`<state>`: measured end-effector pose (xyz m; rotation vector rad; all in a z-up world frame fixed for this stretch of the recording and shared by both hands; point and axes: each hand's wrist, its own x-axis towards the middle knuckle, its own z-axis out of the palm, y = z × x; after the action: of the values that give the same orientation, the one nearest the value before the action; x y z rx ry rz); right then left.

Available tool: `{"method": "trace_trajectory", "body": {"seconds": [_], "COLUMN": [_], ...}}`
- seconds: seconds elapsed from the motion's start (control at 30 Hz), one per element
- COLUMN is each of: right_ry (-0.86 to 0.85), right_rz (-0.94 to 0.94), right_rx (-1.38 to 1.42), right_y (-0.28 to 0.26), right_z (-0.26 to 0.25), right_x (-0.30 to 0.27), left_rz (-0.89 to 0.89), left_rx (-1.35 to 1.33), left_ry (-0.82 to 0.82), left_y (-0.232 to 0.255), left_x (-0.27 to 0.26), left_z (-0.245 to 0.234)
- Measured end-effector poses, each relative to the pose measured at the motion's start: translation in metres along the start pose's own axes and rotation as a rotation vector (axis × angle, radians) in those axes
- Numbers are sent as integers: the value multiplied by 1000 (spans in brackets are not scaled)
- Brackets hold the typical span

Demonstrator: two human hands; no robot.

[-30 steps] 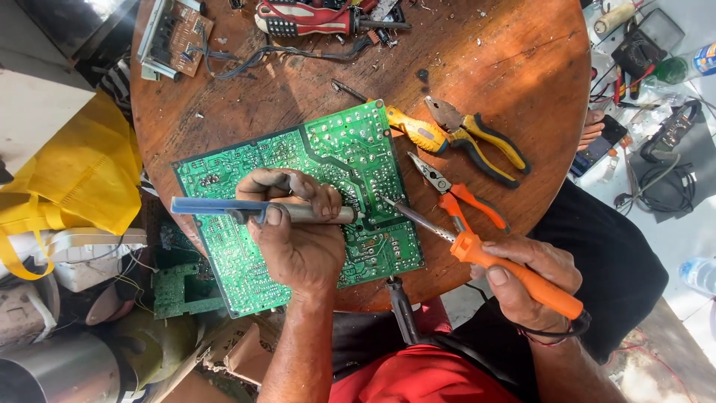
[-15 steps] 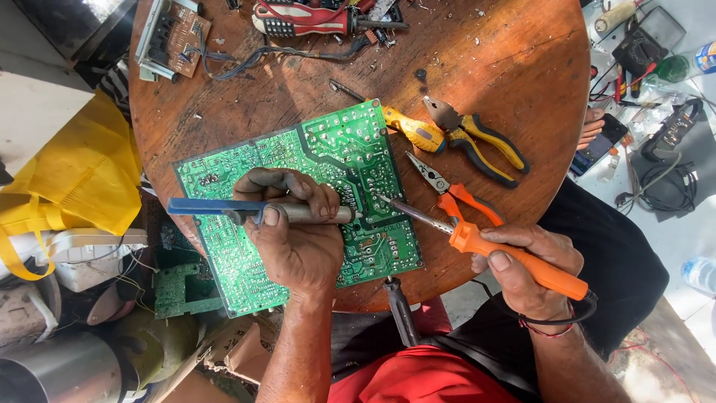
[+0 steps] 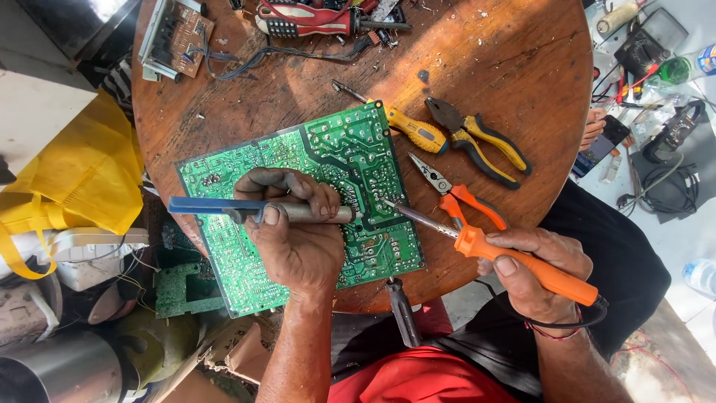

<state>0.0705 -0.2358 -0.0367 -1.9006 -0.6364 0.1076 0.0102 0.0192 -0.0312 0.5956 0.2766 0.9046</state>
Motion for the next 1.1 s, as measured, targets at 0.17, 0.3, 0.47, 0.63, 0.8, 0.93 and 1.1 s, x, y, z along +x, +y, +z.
{"method": "trace_trajectory", "body": {"seconds": [0.17, 0.3, 0.47, 0.63, 0.8, 0.93, 1.1], "right_ry": [-10, -52, -55, -62, -42, -36, -34], "right_rz": [-14, -28, -60, -73, -52, -44, -1], "right_rx": [-1, -29, 6, -1, -28, 4, -5], "right_y": [-4, -10, -8, -5, -5, -6, -7], "right_z": [2, 1, 0, -2, -1, 0, -1], "right_x": [3, 3, 3, 1, -1, -1, -2], "left_rz": [2, -12, 1, -9, 89, 0, 63], "left_rx": [2, -14, -16, 37, 117, 128, 232], "left_ry": [-7, -34, 3, 90, 147, 212, 159], "left_y": [0, 2, 3, -2, -10, -7, -11], "left_x": [-1, -1, 1, 2, 2, 0, 0], "left_z": [1, -2, 2, 0, -4, -3, -1]}}
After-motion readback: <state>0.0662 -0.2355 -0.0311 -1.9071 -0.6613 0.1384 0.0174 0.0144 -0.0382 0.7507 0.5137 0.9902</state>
